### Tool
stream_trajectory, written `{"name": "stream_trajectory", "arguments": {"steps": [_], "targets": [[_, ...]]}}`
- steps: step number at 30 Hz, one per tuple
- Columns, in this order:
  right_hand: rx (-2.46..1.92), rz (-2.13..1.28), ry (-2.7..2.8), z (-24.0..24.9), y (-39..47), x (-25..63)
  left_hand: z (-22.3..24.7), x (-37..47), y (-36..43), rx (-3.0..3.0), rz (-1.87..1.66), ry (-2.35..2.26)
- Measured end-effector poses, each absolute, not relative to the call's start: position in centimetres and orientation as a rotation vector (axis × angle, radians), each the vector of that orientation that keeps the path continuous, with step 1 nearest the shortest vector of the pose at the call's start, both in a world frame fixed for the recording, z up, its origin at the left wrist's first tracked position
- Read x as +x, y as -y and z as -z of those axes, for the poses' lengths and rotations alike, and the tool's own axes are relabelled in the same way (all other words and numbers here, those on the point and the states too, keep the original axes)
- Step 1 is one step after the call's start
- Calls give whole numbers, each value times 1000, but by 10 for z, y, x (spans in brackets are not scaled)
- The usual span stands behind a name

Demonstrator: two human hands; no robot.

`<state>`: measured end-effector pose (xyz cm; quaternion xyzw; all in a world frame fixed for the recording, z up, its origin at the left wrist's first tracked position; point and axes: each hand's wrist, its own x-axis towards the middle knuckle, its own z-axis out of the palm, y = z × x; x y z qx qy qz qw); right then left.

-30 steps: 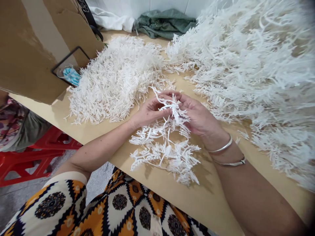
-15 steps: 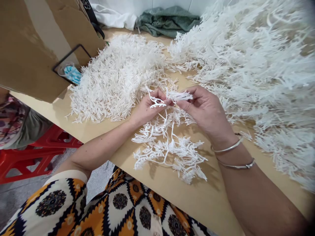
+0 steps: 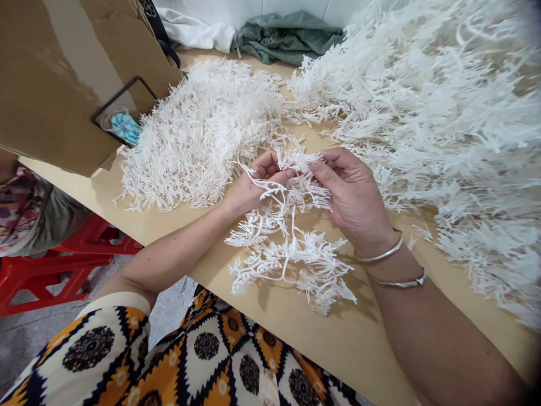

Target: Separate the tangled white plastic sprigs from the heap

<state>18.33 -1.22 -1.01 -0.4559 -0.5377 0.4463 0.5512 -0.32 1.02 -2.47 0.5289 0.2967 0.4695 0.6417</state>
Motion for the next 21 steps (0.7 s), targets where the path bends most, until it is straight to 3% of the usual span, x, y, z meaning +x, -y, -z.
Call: {"name": "stream_trajectory", "arguments": {"steps": [10,21], "targets": [[-1086,-1044,1243,0,12,192,24,-7,-10,1210,-1057,-795],[-1219,-781,1506,9,10,192,17,-7,-10,1264,-971,-755]]}}
